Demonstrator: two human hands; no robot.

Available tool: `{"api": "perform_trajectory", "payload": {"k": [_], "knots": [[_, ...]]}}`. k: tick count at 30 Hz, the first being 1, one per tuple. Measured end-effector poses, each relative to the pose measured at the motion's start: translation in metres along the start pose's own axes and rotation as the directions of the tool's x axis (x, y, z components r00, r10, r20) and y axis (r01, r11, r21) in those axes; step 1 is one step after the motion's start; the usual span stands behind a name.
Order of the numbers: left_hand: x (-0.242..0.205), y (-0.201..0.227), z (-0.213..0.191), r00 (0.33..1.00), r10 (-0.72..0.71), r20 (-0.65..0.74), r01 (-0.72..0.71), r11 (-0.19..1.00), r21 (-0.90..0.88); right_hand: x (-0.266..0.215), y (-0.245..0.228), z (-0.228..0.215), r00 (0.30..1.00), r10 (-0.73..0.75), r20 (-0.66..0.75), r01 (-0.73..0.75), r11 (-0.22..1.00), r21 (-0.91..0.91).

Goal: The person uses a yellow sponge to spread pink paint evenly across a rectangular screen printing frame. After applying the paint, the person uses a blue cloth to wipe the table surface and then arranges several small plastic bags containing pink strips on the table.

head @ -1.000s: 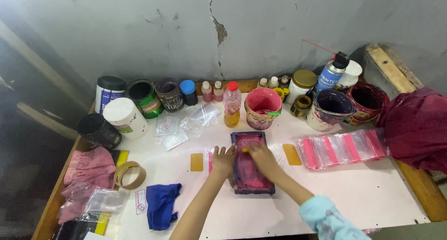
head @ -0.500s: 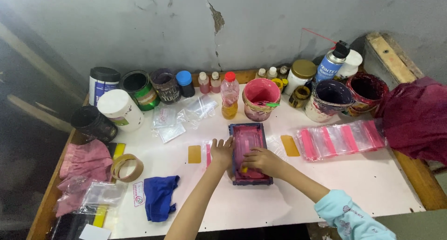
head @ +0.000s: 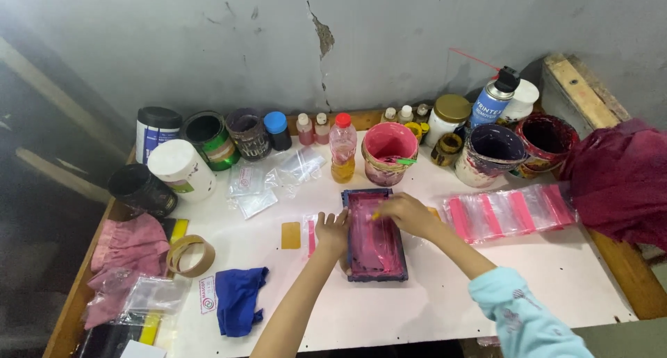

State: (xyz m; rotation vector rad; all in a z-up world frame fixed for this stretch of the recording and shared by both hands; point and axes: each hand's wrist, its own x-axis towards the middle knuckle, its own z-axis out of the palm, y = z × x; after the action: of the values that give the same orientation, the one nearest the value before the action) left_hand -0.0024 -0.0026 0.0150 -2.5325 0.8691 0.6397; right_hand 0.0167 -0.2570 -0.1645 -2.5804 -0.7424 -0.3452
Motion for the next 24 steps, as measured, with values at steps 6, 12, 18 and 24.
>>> {"api": "perform_trajectory", "payload": {"k": [6,12,18,24], "knots": [[-0.005,0.000,-0.003,1.000,0.000,0.011,0.000,1.000,0.002,-0.005,-0.021,0.058,0.997,0.061,-0.037,-0.071,0.861,-0.504],[0.001,-0.001,0.003,1.000,0.012,-0.006,-0.012,1.000,-0.008,-0.065,-0.060,0.084,0.999,-0.023,0.044,0.043,0.838,-0.544],[-0.001,-0.002,-0.002,1.000,0.011,0.005,-0.012,1.000,0.018,0.027,-0.050,0.013,0.953,0.303,-0.029,-0.297,0.903,-0.310],[0.001,-0.002,-0.004,0.999,0.009,0.047,-0.011,0.999,0.036,0.028,-0.008,0.078,0.965,0.258,-0.051,-0.258,0.894,-0.367]]}}
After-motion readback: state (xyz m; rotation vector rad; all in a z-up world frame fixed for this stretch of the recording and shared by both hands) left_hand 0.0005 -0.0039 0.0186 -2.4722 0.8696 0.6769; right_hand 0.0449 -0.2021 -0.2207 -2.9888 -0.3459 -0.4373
